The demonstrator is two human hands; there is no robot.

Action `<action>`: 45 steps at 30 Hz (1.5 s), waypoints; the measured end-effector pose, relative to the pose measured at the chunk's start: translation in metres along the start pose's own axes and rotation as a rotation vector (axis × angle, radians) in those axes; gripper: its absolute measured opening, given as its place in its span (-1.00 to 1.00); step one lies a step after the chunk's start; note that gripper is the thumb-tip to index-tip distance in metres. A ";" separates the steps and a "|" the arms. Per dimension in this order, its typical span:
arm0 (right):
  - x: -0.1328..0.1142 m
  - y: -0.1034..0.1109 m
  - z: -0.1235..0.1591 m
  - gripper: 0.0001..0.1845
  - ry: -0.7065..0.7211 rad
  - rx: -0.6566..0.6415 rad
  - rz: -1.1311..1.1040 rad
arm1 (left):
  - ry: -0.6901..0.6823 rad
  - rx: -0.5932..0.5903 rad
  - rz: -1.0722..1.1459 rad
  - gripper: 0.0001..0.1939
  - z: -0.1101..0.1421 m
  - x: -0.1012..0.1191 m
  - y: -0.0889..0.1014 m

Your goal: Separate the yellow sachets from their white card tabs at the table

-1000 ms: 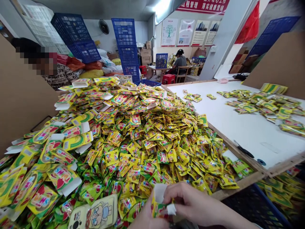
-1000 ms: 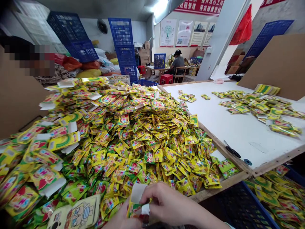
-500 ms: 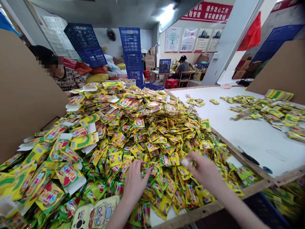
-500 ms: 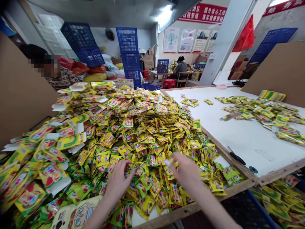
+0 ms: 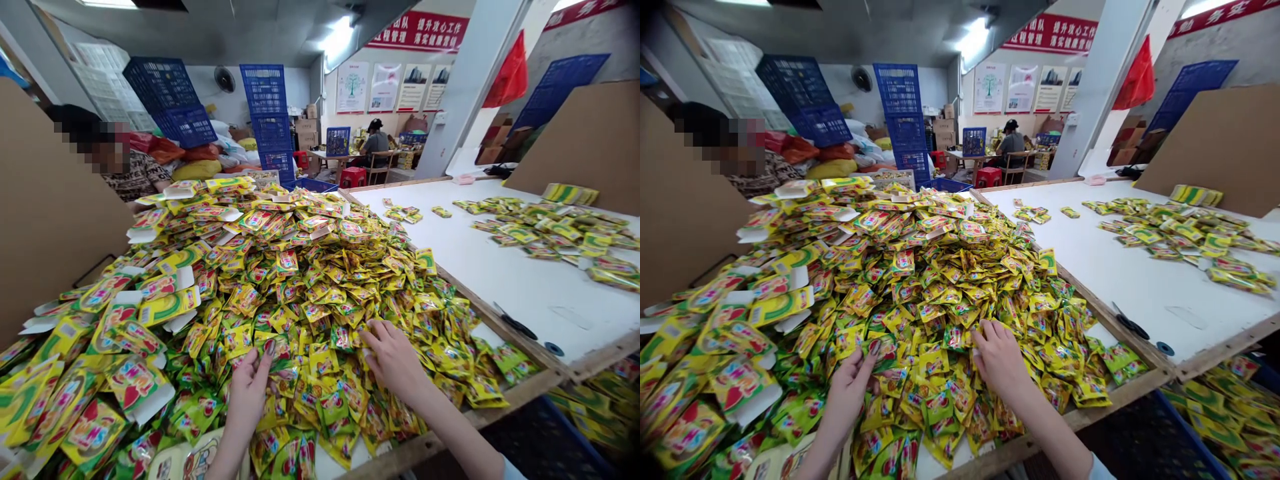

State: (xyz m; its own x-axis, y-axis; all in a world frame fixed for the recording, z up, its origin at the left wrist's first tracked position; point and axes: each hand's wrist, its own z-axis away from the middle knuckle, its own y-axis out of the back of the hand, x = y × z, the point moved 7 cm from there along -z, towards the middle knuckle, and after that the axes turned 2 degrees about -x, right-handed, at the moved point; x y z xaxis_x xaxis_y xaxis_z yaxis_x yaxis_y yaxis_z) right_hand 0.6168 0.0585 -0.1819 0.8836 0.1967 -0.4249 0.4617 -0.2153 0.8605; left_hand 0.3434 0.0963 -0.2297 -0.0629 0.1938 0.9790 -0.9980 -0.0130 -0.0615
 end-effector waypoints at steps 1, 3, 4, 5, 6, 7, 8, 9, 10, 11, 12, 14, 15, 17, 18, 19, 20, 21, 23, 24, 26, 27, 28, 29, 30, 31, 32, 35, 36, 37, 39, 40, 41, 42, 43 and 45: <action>0.003 0.002 -0.003 -0.71 -0.007 0.012 -0.027 | 0.030 -0.019 0.048 -0.61 0.001 -0.003 -0.006; 0.004 0.008 -0.005 -0.72 -0.025 0.052 -0.094 | 0.076 -0.039 0.129 -0.62 0.004 -0.009 -0.016; 0.002 0.011 -0.005 -0.74 -0.045 0.074 -0.151 | 0.099 -0.045 0.172 -0.63 0.006 -0.012 -0.021; -0.001 0.012 -0.004 -0.76 -0.066 0.091 -0.210 | 0.120 -0.049 0.209 -0.65 0.009 -0.015 -0.026; -0.007 0.009 -0.003 -0.77 -0.095 0.087 -0.301 | 0.137 -0.044 0.241 -0.67 0.011 -0.018 -0.030; -0.014 0.003 -0.001 -0.78 -0.137 0.058 -0.443 | 0.151 -0.035 0.266 -0.69 0.014 -0.021 -0.034; -0.022 -0.008 0.001 -0.78 -0.193 0.001 -0.633 | 0.163 -0.028 0.290 -0.70 0.016 -0.023 -0.038; -0.032 -0.023 0.003 -0.75 -0.259 -0.072 -0.851 | 0.173 -0.027 0.311 -0.68 0.019 -0.025 -0.042; -0.043 -0.038 0.005 -0.71 -0.321 -0.146 -1.058 | 0.173 -0.033 0.329 -0.64 0.022 -0.026 -0.047; -0.054 -0.052 0.006 -0.67 -0.377 -0.203 -1.229 | 0.166 -0.046 0.342 -0.61 0.024 -0.025 -0.051; -0.062 -0.063 0.007 -0.63 -0.417 -0.235 -1.341 | 0.153 -0.061 0.354 -0.58 0.026 -0.024 -0.055; -0.070 -0.074 0.005 -0.62 -0.436 -0.239 -1.373 | 0.109 -0.094 0.344 -0.55 0.029 -0.019 -0.059; -0.070 -0.076 0.004 -0.62 -0.430 -0.231 -1.356 | 0.079 -0.110 0.310 -0.56 0.030 -0.016 -0.059; -0.066 -0.075 0.005 -0.66 -0.419 -0.225 -1.326 | 0.026 -0.137 0.188 -0.56 0.031 -0.013 -0.057; -0.061 -0.071 0.005 -0.68 -0.408 -0.206 -1.304 | 0.005 -0.142 0.104 -0.56 0.031 -0.012 -0.055; -0.056 -0.064 0.006 -0.69 -0.390 -0.172 -1.268 | -0.007 -0.140 0.017 -0.54 0.031 -0.012 -0.054; -0.051 -0.057 0.006 -0.67 -0.367 -0.138 -1.226 | -0.010 -0.138 -0.059 -0.53 0.032 -0.013 -0.052; -0.048 -0.050 0.007 -0.57 -0.339 -0.123 -1.193 | -0.023 -0.151 -0.123 -0.53 0.033 -0.013 -0.053; -0.048 -0.043 0.008 -0.37 -0.271 -0.202 -1.201 | -0.115 -0.193 -0.219 -0.58 0.038 -0.009 -0.060; -0.052 -0.043 0.010 -0.37 -0.240 -0.286 -1.238 | -0.180 -0.214 -0.262 -0.61 0.041 -0.005 -0.065; -0.059 -0.044 0.012 -0.54 -0.208 -0.439 -1.317 | -0.295 -0.244 -0.348 -0.68 0.047 0.002 -0.076; -0.060 -0.045 0.013 -0.63 -0.210 -0.472 -1.331 | -0.328 -0.260 -0.385 -0.70 0.049 0.005 -0.082; -0.058 -0.045 0.014 -0.68 -0.225 -0.469 -1.330 | -0.346 -0.286 -0.415 -0.72 0.049 0.008 -0.087; -0.053 -0.045 0.014 -0.70 -0.249 -0.441 -1.318 | -0.364 -0.318 -0.438 -0.74 0.048 0.011 -0.091; -0.046 -0.044 0.015 -0.70 -0.277 -0.403 -1.305 | -0.392 -0.330 -0.465 -0.76 0.044 0.016 -0.093; -0.038 -0.044 0.016 -0.71 -0.306 -0.363 -1.294 | -0.426 -0.314 -0.499 -0.77 0.038 0.023 -0.091; -0.029 -0.043 0.018 -0.71 -0.335 -0.314 -1.283 | -0.459 -0.271 -0.540 -0.78 0.028 0.030 -0.086; 0.002 -0.040 0.026 -0.68 -0.425 -0.160 -1.283 | -0.521 -0.038 -0.644 -0.75 -0.014 0.054 -0.059; 0.011 -0.040 0.029 -0.66 -0.450 -0.120 -1.290 | -0.527 0.036 -0.662 -0.71 -0.031 0.061 -0.049; 0.018 -0.040 0.032 -0.64 -0.469 -0.092 -1.295 | -0.530 0.095 -0.677 -0.67 -0.046 0.066 -0.041; 0.023 -0.041 0.037 -0.63 -0.492 -0.087 -1.303 | -0.517 0.156 -0.705 -0.56 -0.074 0.073 -0.033; 0.023 -0.042 0.038 -0.64 -0.495 -0.100 -1.307 | -0.509 0.160 -0.718 -0.50 -0.084 0.075 -0.033; 0.020 -0.043 0.039 -0.65 -0.496 -0.116 -1.317 | -0.504 0.151 -0.731 -0.46 -0.092 0.076 -0.034; 0.016 -0.044 0.040 -0.67 -0.494 -0.134 -1.331 | -0.503 0.137 -0.742 -0.43 -0.096 0.077 -0.035; 0.011 -0.045 0.040 -0.68 -0.492 -0.155 -1.348 | -0.506 0.123 -0.752 -0.42 -0.097 0.078 -0.036; -0.001 -0.046 0.040 -0.71 -0.492 -0.182 -1.399 | -0.512 0.115 -0.763 -0.43 -0.091 0.080 -0.033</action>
State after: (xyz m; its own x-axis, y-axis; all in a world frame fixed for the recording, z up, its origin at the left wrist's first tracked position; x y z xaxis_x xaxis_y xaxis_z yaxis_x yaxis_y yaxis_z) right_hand 0.5979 0.0304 -0.2327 -0.3003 -0.2040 -0.9318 0.9520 -0.0030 -0.3061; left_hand 0.3714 0.2015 -0.1671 0.6465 -0.2671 0.7146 -0.7612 -0.1628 0.6278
